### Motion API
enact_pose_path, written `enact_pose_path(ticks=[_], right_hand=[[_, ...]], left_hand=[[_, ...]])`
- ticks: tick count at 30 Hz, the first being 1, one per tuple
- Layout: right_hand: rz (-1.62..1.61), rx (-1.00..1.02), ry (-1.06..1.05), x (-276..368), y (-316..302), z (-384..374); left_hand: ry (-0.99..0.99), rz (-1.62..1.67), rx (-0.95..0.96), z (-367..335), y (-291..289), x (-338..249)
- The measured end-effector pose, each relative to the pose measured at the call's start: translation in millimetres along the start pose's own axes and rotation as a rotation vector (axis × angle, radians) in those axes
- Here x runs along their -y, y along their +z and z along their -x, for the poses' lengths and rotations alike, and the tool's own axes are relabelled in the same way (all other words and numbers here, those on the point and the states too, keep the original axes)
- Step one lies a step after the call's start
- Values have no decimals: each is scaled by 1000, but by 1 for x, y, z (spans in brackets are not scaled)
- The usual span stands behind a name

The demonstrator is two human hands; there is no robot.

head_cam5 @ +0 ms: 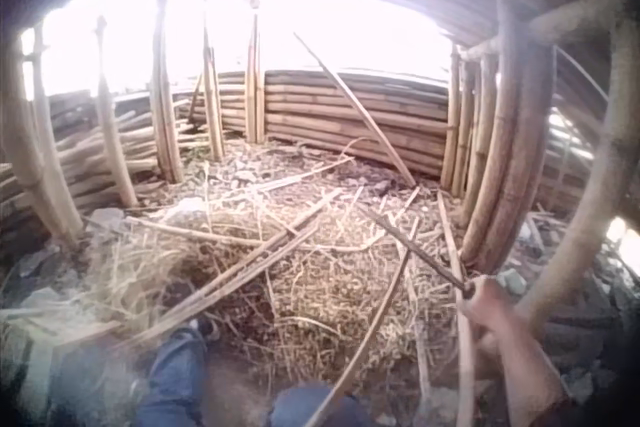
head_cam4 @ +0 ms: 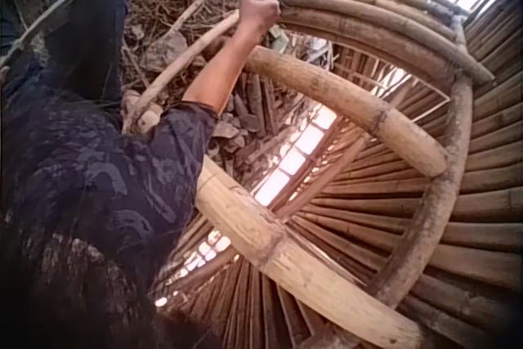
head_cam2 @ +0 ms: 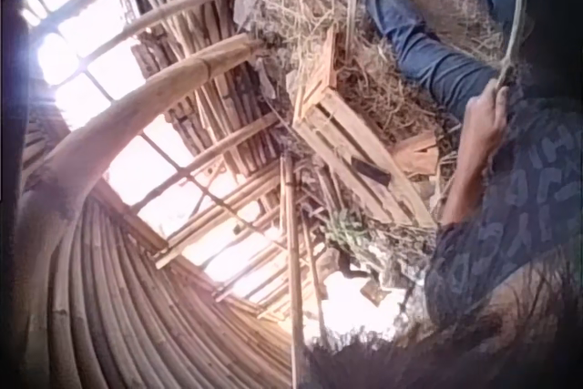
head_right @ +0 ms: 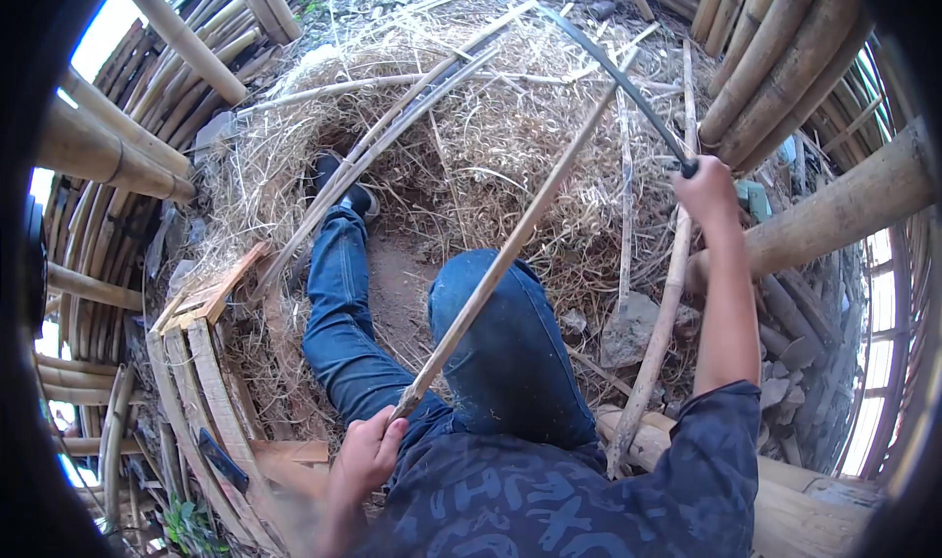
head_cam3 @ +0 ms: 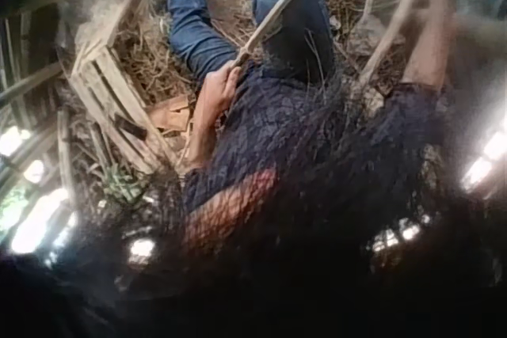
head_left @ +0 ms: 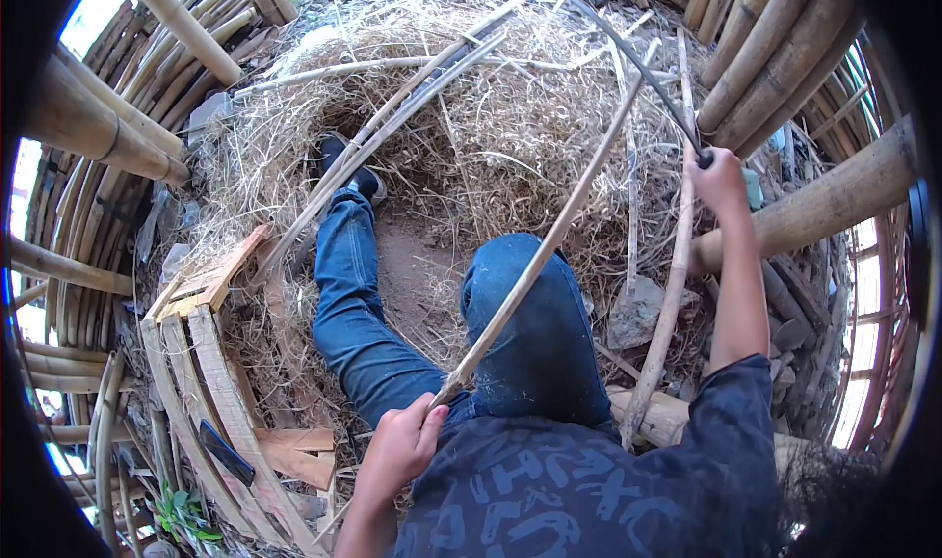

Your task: The person holds a long bamboo strip and uses a machete to shave the surface of the wood while sitting in a circular bamboo structure.

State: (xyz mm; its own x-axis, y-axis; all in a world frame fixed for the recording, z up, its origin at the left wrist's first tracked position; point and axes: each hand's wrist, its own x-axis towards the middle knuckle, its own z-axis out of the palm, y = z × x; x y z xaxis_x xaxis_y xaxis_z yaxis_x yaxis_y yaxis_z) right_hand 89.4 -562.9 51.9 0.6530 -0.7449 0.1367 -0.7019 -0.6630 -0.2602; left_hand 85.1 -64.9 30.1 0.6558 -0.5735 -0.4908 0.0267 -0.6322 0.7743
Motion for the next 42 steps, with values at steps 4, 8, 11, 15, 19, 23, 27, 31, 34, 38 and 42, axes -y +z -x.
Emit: enact_pose_path(ticks=[4, 8, 11, 15, 19, 23, 27, 31, 34, 38, 42], right_hand=[[12, -25, -109, 2, 3, 7], [-151, 134, -369, 48, 26, 70], [-141, 239, -695, 83, 32, 107], [-56, 311, -751, 102, 26, 107], [-21, 292, -715, 90, 34, 97], [38, 230, -668, 63, 43, 87], [43, 81, -233, 27, 29, 17], [171, -49, -128, 1, 18, -21], [-105, 167, -73, 14, 32, 6], [-177, 196, -363, 51, 37, 61], [-163, 263, -730, 75, 27, 86]], left_hand=[[35, 93, 74, -10, -3, 7], [17, 122, 122, -17, 6, 5], [-21, 82, 83, -13, 7, 3], [-67, 45, 57, -7, 5, 0], [-30, 73, 15, -6, 12, 0], [-15, 79, 18, -5, 15, 3], [-65, 26, 24, 9, 8, 7], [-125, 95, 93, 13, -1, 17], [-80, 142, 153, 4, 4, 24], [-194, 207, 175, 3, 14, 31], [-162, 87, 86, 5, 13, 34]])
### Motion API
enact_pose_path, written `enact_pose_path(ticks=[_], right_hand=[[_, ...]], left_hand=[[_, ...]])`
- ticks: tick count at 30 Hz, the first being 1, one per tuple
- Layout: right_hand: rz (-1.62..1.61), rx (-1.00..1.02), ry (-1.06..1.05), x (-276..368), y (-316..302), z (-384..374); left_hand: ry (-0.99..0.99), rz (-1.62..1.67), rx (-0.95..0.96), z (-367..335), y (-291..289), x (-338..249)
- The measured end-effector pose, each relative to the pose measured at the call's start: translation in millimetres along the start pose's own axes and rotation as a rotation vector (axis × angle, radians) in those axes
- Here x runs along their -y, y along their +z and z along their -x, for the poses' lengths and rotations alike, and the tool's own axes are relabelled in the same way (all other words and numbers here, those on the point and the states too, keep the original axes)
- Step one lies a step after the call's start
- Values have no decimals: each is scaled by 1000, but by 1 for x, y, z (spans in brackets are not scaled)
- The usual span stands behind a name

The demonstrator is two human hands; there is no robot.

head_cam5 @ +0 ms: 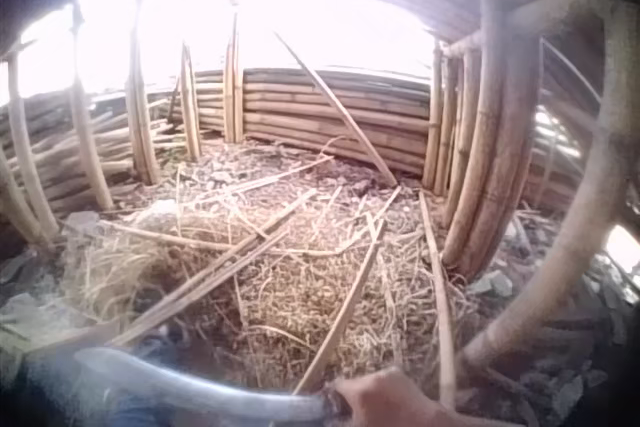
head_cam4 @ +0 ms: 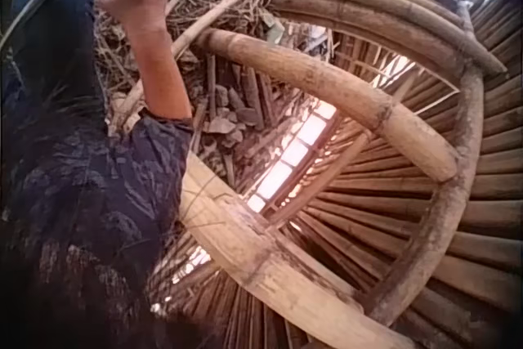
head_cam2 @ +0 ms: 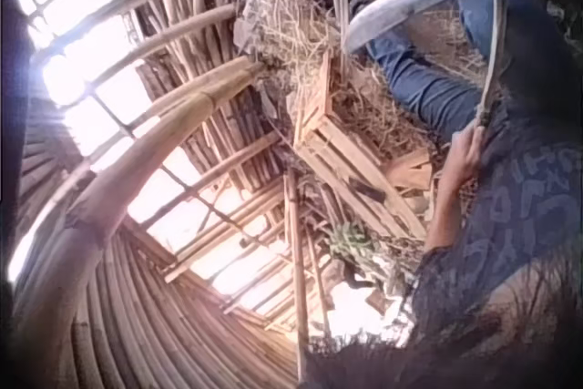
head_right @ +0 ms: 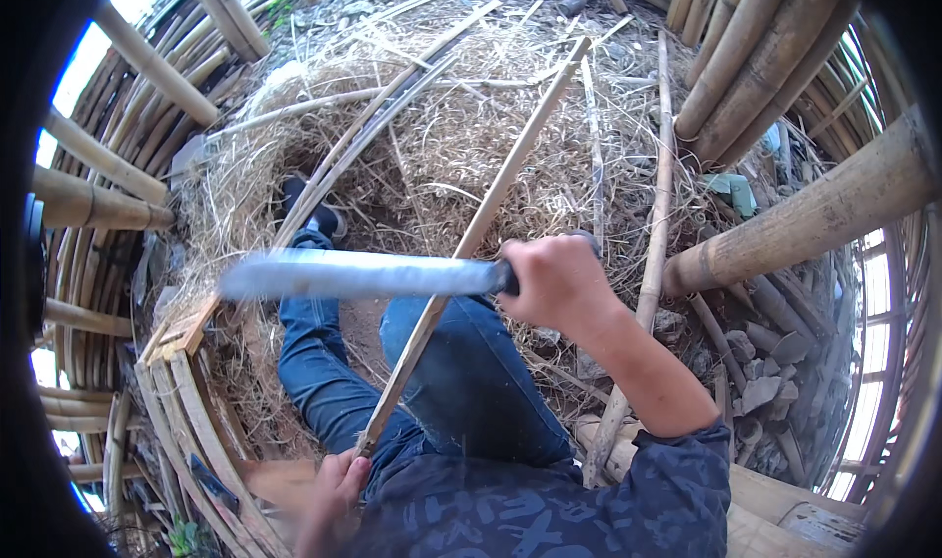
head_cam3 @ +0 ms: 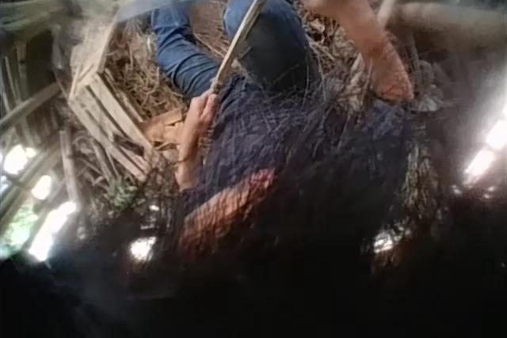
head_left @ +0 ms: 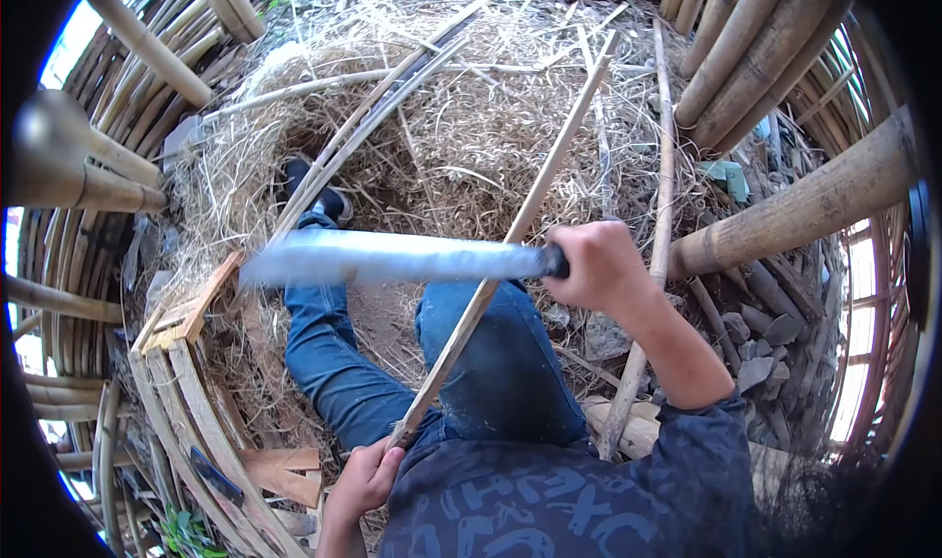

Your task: The person holds a long bamboo strip and uses a machete to shave the surface of the wood while sitting in a circular bamboo structure.

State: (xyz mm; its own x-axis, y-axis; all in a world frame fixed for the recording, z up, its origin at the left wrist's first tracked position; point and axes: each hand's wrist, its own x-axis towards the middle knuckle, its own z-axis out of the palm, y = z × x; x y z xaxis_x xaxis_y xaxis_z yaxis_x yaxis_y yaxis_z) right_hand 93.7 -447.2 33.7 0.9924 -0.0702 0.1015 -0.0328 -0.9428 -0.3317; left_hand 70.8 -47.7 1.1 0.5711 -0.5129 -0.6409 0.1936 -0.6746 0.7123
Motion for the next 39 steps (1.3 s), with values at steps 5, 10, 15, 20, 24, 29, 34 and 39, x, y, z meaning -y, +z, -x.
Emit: enact_pose_path(ticks=[5, 10, 15, 20, 24, 29, 34, 39], right_hand=[[87, 116, -39, -10, -10, -11], [173, 23, 261, -47, -24, -27], [233, 14, 401, -81, -30, -48], [285, -2, 562, -114, -38, -75], [311, -43, 652, -134, -45, -95], [342, -19, 654, -140, -44, -110], [371, -77, 603, -137, -39, -120], [390, -64, 571, -122, -42, -128]], left_hand=[[73, -49, -64, -4, 5, -4], [115, -188, -174, 1, 12, -13], [130, -184, -164, 1, 12, -18], [107, -199, -164, 5, 12, -21], [124, -170, -160, 7, 11, -24], [196, -120, -116, 5, 13, -29], [167, -60, -107, 8, 19, -36], [136, 9, -46, 13, 21, -36]])
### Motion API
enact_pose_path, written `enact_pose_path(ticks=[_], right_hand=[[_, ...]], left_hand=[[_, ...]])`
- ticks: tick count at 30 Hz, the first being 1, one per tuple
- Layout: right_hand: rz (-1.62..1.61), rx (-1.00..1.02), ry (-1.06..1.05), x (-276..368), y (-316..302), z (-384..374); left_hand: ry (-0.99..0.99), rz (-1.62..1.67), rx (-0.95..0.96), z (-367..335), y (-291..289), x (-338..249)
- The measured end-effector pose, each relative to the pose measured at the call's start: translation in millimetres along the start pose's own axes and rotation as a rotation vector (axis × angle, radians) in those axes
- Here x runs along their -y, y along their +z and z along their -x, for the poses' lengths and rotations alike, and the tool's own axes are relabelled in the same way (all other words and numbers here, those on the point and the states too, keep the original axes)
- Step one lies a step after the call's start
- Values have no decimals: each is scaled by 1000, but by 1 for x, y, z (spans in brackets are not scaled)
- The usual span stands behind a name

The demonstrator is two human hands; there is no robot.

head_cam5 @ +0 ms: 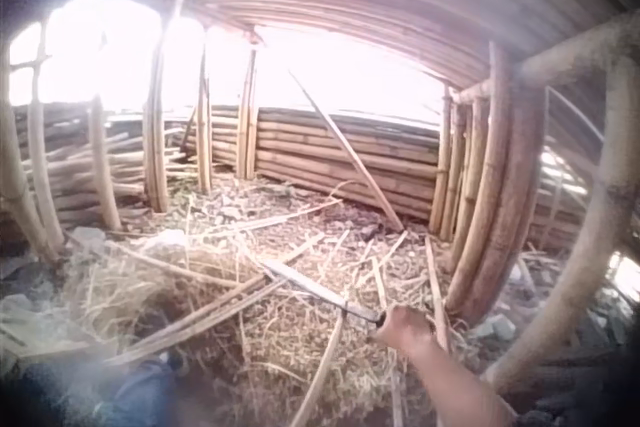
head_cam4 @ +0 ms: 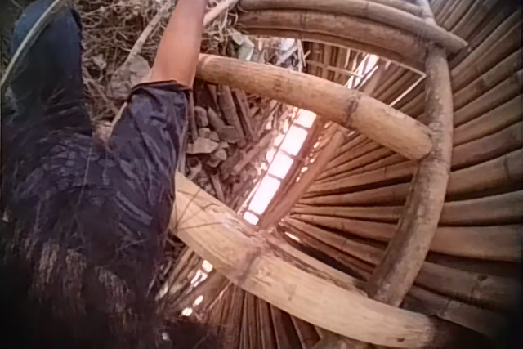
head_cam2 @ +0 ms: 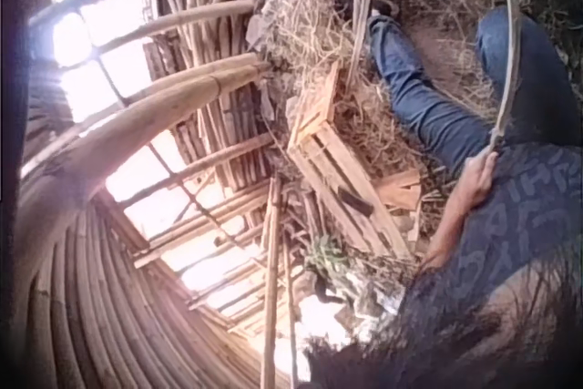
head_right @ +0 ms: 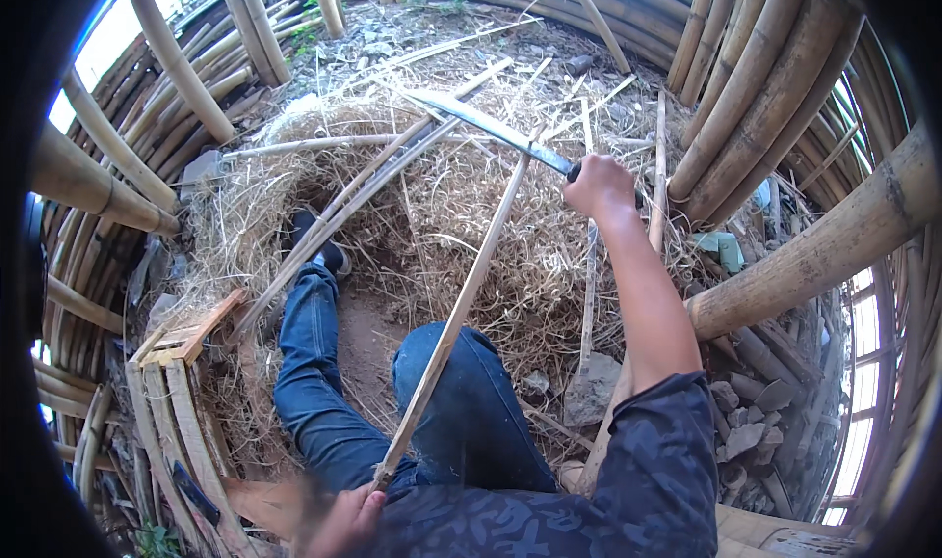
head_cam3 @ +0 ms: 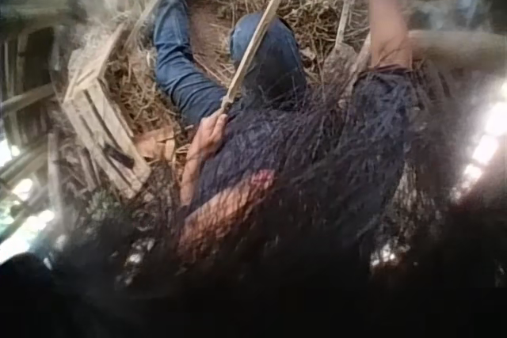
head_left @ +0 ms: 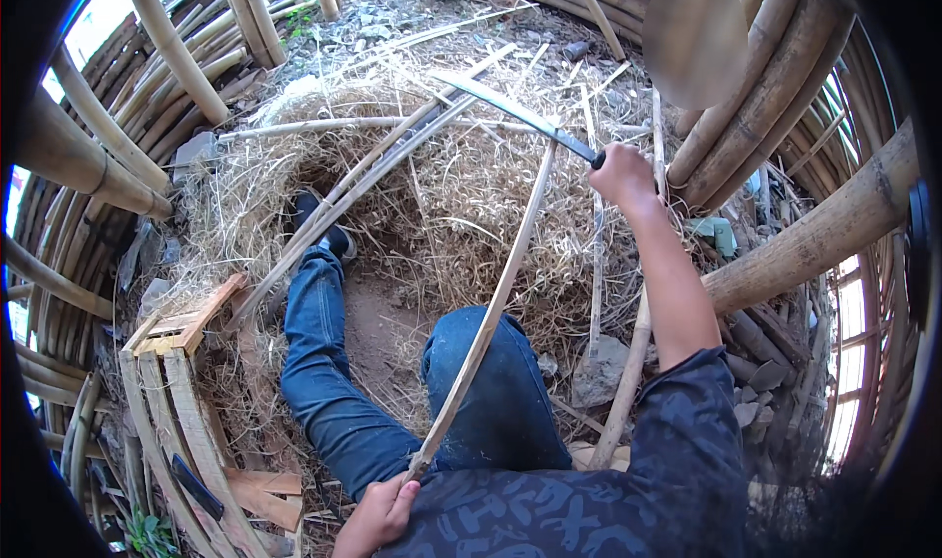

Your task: The person holds a long bamboo strip and uses a machete to shave the surface of the wood while sitting in a circular bamboo structure.

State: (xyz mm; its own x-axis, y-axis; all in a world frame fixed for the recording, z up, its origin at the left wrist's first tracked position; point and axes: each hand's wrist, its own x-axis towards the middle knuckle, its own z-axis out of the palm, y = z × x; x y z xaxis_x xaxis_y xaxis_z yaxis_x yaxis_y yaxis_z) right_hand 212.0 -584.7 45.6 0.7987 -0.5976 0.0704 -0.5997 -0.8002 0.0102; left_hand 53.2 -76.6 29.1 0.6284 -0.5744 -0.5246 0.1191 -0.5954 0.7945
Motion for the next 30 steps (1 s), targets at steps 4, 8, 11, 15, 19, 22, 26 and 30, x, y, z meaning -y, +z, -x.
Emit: enact_pose_path(ticks=[4, 8, 11, 15, 19, 22, 26, 30], right_hand=[[-83, -2, -143, 6, -10, 31], [-106, -55, -453, 0, -10, 75], [-36, -116, -639, -17, -13, 74], [-18, -142, -230, -41, -26, 29], [-61, 59, 169, -46, -16, 11], [-64, 5, 95, -43, -3, 22], [-252, 6, -32, -41, 0, 50], [-302, -61, -419, -45, 2, 75]], left_hand=[[121, 48, -70, 0, -7, 7], [83, 56, -4, -5, -16, 15], [3, 34, 26, -10, -21, 18], [63, 23, 6, -12, -22, 14], [61, -35, 9, -7, -25, 9], [100, -72, -24, -6, -21, 11], [27, -22, -10, -13, -11, 23], [-11, 8, 12, -20, -2, 32]])
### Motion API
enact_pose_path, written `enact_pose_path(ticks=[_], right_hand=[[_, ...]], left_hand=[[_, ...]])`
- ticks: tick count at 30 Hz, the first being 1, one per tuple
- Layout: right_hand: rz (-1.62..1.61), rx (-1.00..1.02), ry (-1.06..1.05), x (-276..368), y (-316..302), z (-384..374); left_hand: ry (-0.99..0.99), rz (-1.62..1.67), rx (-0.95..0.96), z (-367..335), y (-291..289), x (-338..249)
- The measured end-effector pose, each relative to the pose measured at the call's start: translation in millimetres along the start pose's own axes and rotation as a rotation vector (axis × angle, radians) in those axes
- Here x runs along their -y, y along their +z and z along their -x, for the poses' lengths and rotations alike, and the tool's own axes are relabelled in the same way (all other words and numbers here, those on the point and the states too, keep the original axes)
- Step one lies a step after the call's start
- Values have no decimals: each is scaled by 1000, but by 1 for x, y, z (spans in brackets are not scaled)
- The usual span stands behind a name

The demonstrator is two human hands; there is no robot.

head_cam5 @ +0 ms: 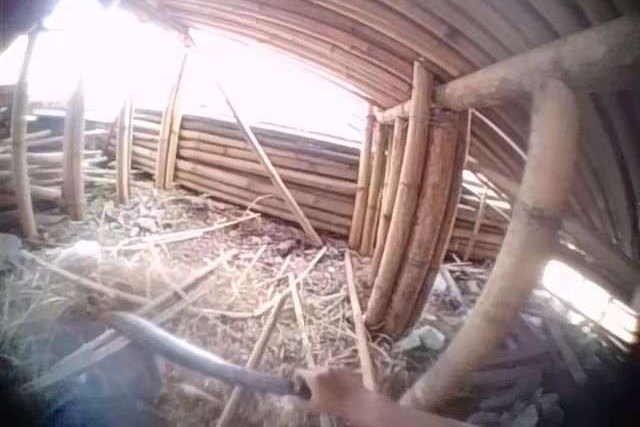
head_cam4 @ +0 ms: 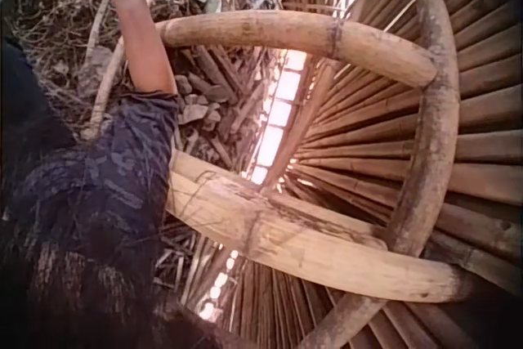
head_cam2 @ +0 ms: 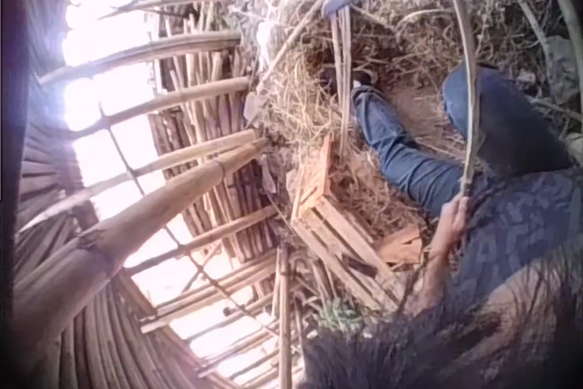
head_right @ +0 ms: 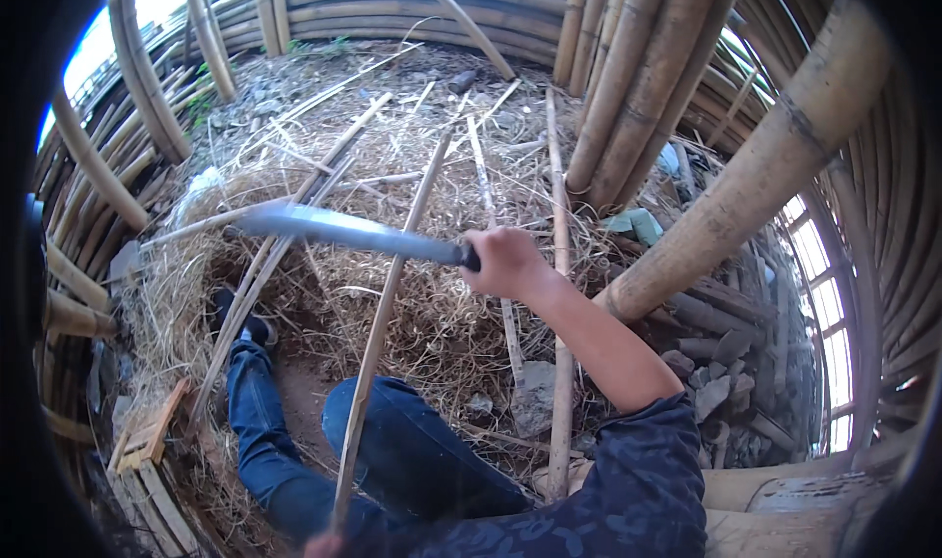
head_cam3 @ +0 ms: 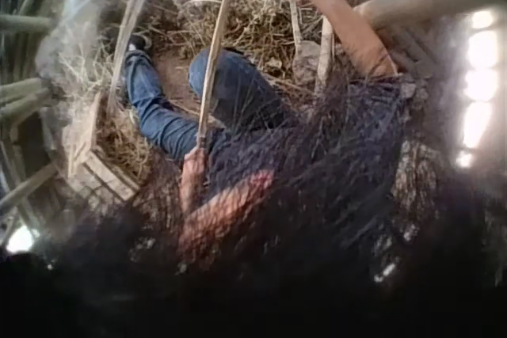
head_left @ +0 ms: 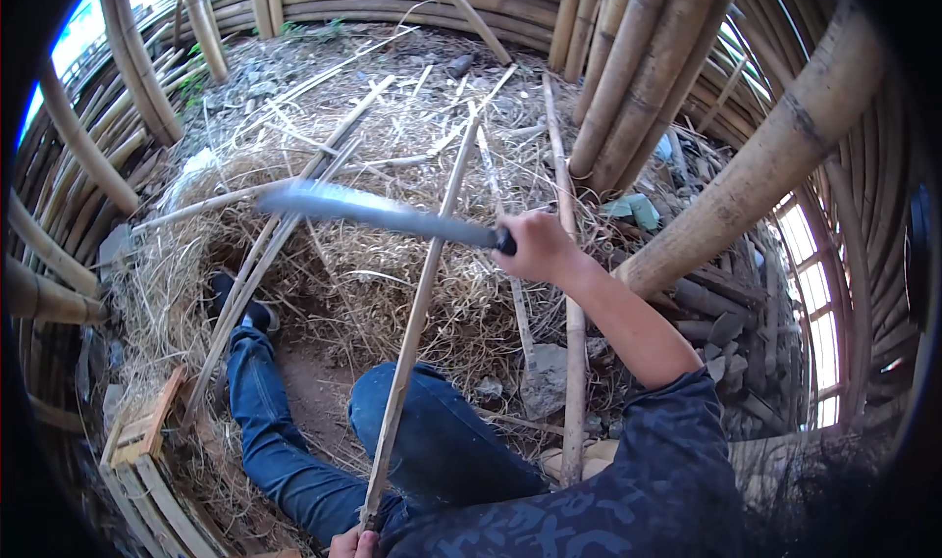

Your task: The person holds a long bamboo strip and uses a machete to shave the surface of the wood while sitting in a circular bamboo structure.

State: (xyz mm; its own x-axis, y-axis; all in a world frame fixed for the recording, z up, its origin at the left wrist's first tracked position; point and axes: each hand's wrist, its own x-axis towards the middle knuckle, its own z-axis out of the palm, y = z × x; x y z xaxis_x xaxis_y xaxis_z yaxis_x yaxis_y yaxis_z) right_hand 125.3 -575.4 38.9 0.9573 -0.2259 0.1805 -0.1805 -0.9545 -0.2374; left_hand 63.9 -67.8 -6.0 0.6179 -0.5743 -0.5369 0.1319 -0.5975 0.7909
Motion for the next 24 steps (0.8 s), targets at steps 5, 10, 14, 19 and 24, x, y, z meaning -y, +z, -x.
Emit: enact_pose_path(ticks=[5, 10, 14, 19, 24], right_hand=[[224, 101, -121, -48, -15, -15], [109, -35, 758, -99, -11, -46], [-14, -106, 775, -108, 12, -23], [-378, 12, 659, -63, 84, 50], [-1136, 25, 873, 41, 173, 112]], left_hand=[[-18, 3, 1, -3, 3, 5], [-33, 17, -6, 0, 4, 13], [-71, 49, -34, 5, 4, 19], [-81, 64, -42, 6, 10, 24], [-42, 46, -65, 1, 13, 21]])
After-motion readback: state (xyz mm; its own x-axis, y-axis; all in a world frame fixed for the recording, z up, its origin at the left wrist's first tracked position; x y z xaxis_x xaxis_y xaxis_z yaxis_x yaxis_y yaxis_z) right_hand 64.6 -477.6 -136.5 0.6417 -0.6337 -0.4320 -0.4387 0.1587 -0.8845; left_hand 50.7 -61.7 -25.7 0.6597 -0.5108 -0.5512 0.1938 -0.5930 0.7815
